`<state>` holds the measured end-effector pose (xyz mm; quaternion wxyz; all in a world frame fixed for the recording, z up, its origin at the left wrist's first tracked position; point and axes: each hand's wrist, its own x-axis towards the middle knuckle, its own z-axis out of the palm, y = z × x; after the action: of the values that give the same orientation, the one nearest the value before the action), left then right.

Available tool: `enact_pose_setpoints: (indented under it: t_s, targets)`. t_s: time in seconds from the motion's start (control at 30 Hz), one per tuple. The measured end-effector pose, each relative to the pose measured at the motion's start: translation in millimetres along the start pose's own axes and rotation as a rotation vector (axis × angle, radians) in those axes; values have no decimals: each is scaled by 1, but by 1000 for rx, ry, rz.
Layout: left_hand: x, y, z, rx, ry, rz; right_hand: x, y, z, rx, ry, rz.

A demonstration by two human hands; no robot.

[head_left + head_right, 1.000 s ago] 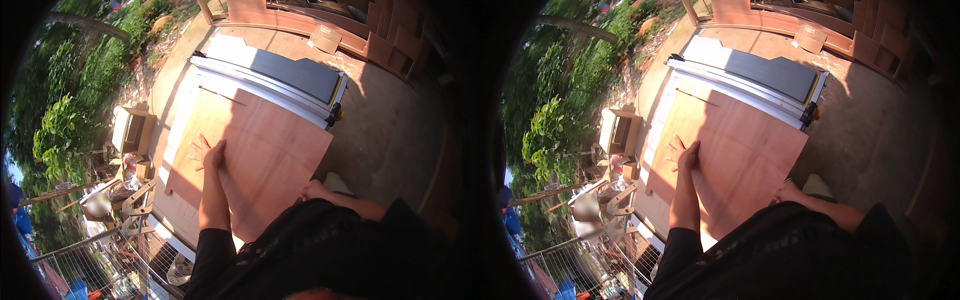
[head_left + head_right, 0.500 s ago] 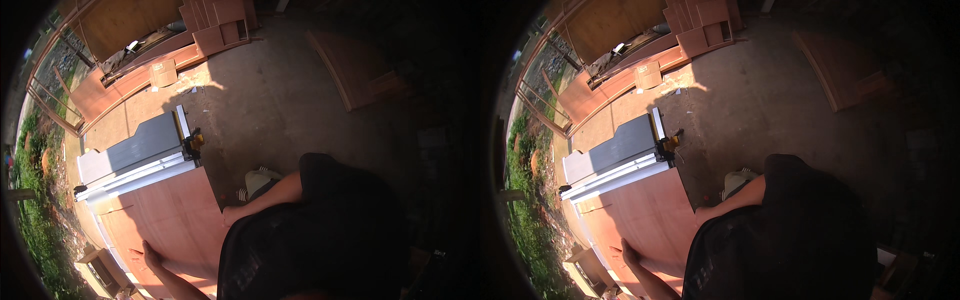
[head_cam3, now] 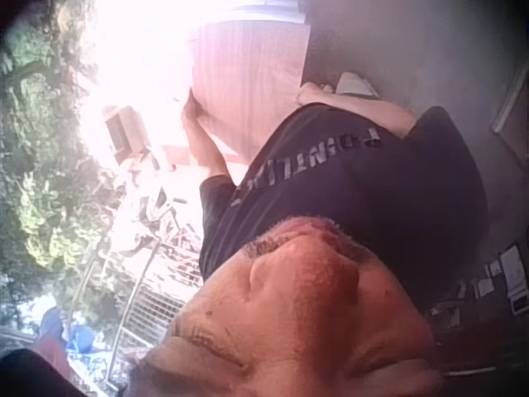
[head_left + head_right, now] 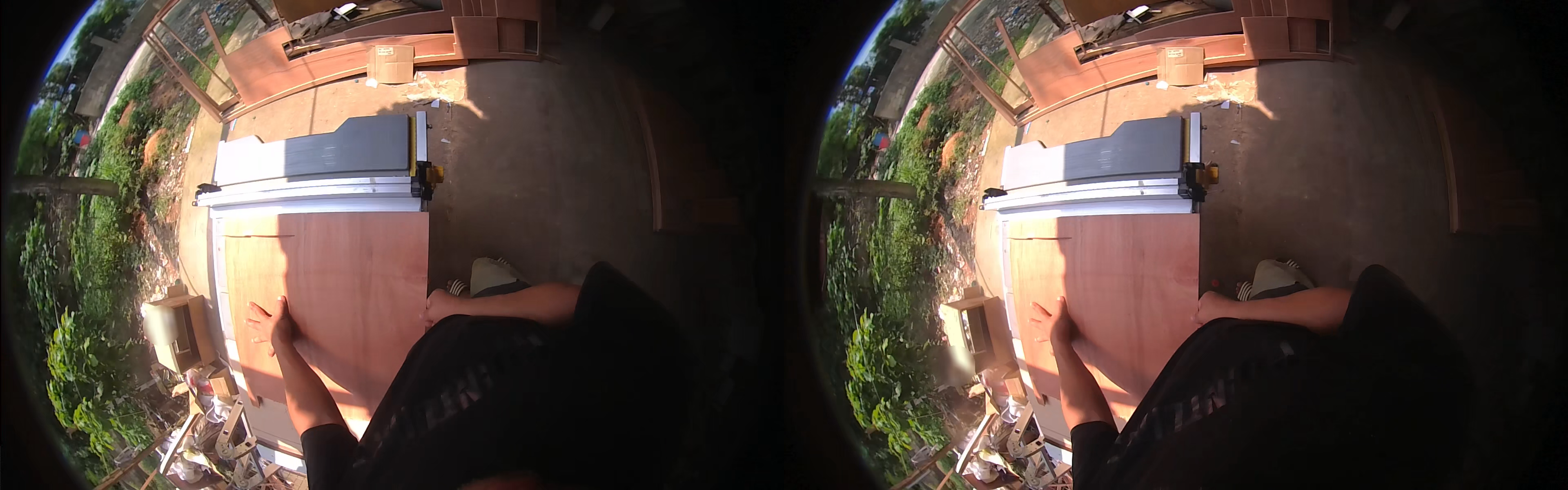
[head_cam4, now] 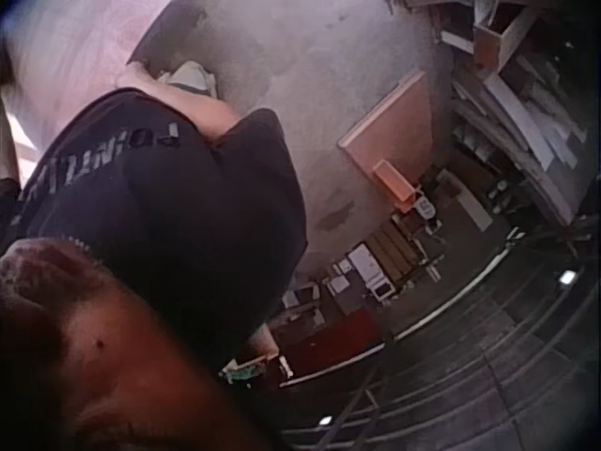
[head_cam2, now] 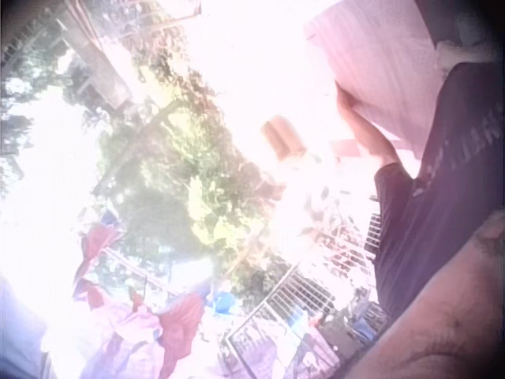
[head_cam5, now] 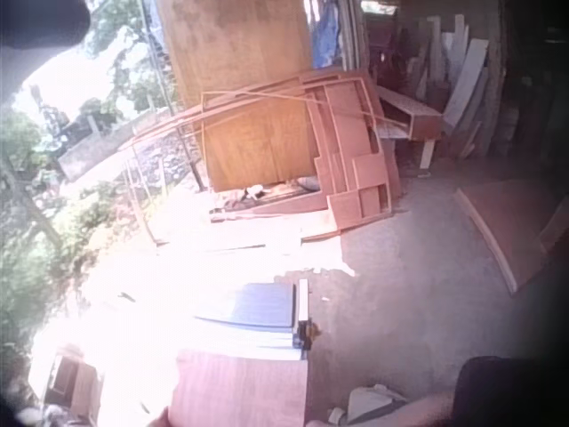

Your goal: The person positions a large sheet of plywood on a table saw and pushes it through the blade to make a straight cut. They repeat this process with another sheet, guiding the wood with both hands and collecting the cut pieces.

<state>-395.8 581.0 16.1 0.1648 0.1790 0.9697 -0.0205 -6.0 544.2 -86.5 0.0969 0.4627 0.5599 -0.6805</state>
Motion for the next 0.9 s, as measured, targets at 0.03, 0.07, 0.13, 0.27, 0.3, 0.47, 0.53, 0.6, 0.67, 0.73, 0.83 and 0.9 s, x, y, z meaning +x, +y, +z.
enact_pose_setpoints:
  t_s: [0.03, 0.07, 0.13, 0.27, 0.3, 0.47, 0.53, 0.6, 0.67, 0.73, 0.83, 0.9]
  targets:
    - [-1, -9, -5, -19, 1, -31, -10, -16, -7, 65, -9, 33]
    - [-3, -10, -6, -36, -10, -42, -13, -18, -7, 53, 5, 42]
    - [-6, -13, -6, -63, -24, -60, -10, -18, -3, 93, 23, 75]
    - [-8, -15, -1, -101, -40, -42, -11, -12, 3, 185, 55, 157]
    - [-6, -18, -1, -103, -32, -41, -12, -13, 4, 180, 64, 165]
    - [-4, -24, 5, -144, -15, -14, -26, -30, -1, 185, 54, 145]
    - [-2, -26, 4, -153, -18, -10, -26, -34, -2, 185, 53, 161]
    - [-3, -29, 2, -151, -23, -7, -24, -38, 1, 142, 68, 182]
    - [-1, -27, 2, -159, -29, -5, -18, -32, 5, 185, 78, 184]
    - [0, -25, 0, -156, -28, 3, -15, -27, 5, 209, 80, 183]
    - [0, -24, 0, -146, -20, 5, -15, -31, 5, 226, 69, 178]
    - [1, -25, -2, -150, -19, -2, -17, -38, 2, 246, 57, 184]
